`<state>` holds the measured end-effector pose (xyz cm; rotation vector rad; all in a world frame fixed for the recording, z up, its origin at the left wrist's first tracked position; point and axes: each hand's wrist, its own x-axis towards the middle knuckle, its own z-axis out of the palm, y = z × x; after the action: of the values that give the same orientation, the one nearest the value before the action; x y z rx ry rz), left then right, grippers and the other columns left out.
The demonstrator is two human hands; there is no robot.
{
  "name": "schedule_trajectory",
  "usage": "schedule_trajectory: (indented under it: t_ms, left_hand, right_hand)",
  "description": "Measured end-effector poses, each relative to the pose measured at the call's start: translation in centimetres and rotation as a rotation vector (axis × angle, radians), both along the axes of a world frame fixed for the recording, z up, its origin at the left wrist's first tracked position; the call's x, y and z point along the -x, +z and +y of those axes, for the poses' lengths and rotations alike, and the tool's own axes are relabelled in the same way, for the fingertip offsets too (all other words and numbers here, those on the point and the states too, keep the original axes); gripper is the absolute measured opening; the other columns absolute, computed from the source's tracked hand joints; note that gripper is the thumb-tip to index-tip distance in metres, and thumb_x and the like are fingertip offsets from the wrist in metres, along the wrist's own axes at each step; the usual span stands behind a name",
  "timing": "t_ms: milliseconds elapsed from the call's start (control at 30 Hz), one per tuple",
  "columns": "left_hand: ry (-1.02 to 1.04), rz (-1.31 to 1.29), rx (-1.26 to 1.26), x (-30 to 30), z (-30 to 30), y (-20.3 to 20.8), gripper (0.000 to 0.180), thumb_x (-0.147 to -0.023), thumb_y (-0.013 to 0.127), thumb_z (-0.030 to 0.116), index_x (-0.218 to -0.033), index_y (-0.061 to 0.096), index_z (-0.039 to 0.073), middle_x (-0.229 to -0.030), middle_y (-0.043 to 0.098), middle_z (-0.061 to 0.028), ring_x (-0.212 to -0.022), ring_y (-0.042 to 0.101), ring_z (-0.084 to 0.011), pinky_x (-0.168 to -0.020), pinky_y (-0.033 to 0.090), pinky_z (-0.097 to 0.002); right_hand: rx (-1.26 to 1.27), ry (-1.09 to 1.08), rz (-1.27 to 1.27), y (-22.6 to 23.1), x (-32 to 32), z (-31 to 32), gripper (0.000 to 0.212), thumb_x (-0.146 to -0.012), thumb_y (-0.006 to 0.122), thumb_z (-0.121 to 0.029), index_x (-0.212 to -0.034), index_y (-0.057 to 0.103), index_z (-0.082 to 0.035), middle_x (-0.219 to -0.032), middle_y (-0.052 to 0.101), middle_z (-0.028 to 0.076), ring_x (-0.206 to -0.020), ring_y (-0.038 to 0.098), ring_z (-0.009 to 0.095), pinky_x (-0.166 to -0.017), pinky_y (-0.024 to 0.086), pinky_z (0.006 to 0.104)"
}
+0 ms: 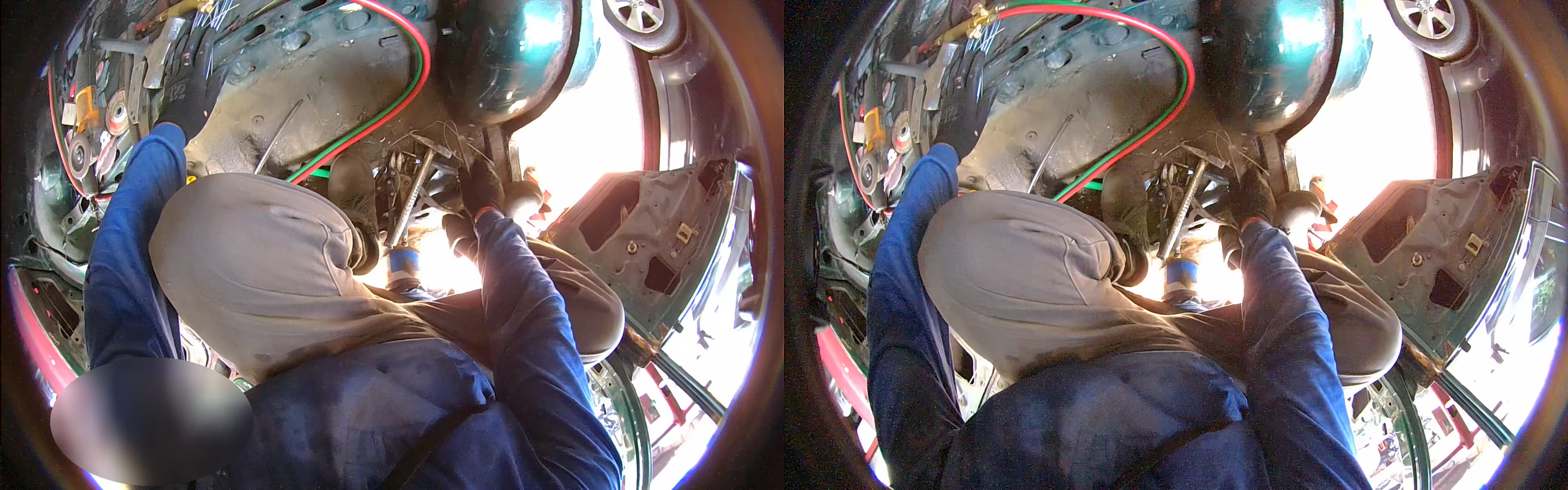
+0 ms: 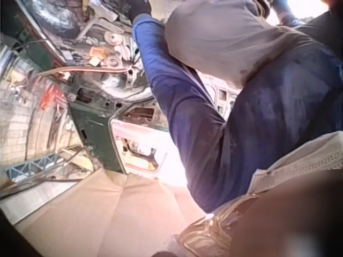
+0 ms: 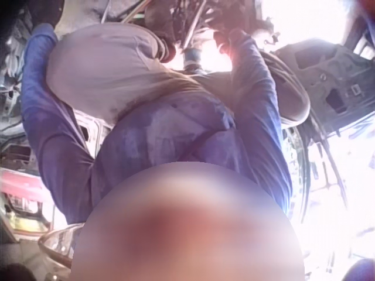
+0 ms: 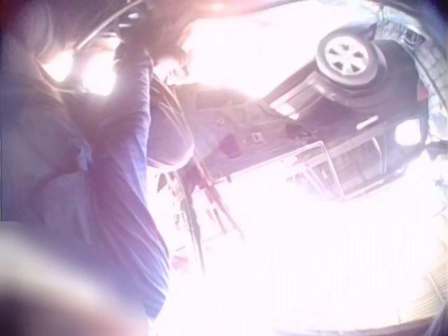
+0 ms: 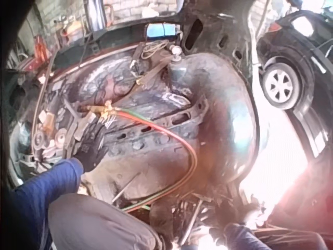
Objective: The person uses a welding torch and filler wire to weld a section of the car's undercarriage frame. They repeatedly apply heat and wire to the same area, then use a hammer to tap the weld.
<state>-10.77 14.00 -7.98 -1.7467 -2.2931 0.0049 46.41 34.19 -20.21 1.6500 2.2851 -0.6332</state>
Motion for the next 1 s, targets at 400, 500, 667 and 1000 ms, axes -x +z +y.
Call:
schedule_trajectory:
  t_ms: [400,500,667,1000]
  left_hand:
    - [0.001,-0.118,0.016,-0.8,1.0,2.2,0.081,-0.102,0.067,0.028,-0.169,0.028,0.005,-0.174,0.025,-0.0265,-0.162,0.022,-0.0463,-0.133,0.018,-0.0562]
    - [-0.003,-0.181,0.047,-0.3,0.2,3.2,0.083,-0.104,0.066,0.035,-0.17,0.027,0.005,-0.172,0.029,-0.0269,-0.16,0.025,-0.0467,-0.132,0.02,-0.0547]
    - [-0.043,-0.205,-0.073,-3.8,2.5,9.0,0.078,-0.099,0.072,0.034,-0.164,0.041,0.005,-0.166,0.043,-0.0234,-0.155,0.038,-0.0445,-0.128,0.031,-0.0533]
    - [-0.572,-0.609,-0.148,-15.8,12.6,12.4,0.074,-0.086,0.076,0.01,-0.157,0.056,0.012,-0.159,0.055,-0.017,-0.121,0.067,-0.0355,-0.098,0.055,-0.0461]
  right_hand:
    - [0.111,-0.047,0.261,1.2,3.2,-1.5,0.034,-0.106,0.061,-0.036,-0.125,0.069,-0.008,-0.117,0.074,0.028,-0.107,0.071,0.048,-0.088,0.057,0.0579]
    - [0.155,0.032,0.466,5.3,7.5,-2.1,0.033,-0.107,0.062,-0.032,-0.128,0.068,-0.008,-0.115,0.075,0.026,-0.098,0.072,0.047,-0.082,0.059,0.053]
    - [0.465,-0.228,1.076,16.3,15.6,-1.5,0.031,-0.111,0.059,-0.021,-0.137,0.064,-0.005,-0.103,0.078,0.009,-0.08,0.073,0.022,-0.069,0.057,0.036]
    - [0.18,0.548,1.082,27.3,21.6,3.4,0.03,-0.113,0.053,-0.016,-0.135,0.062,0.002,-0.1,0.07,0.016,-0.074,0.067,0.021,-0.068,0.054,0.032]
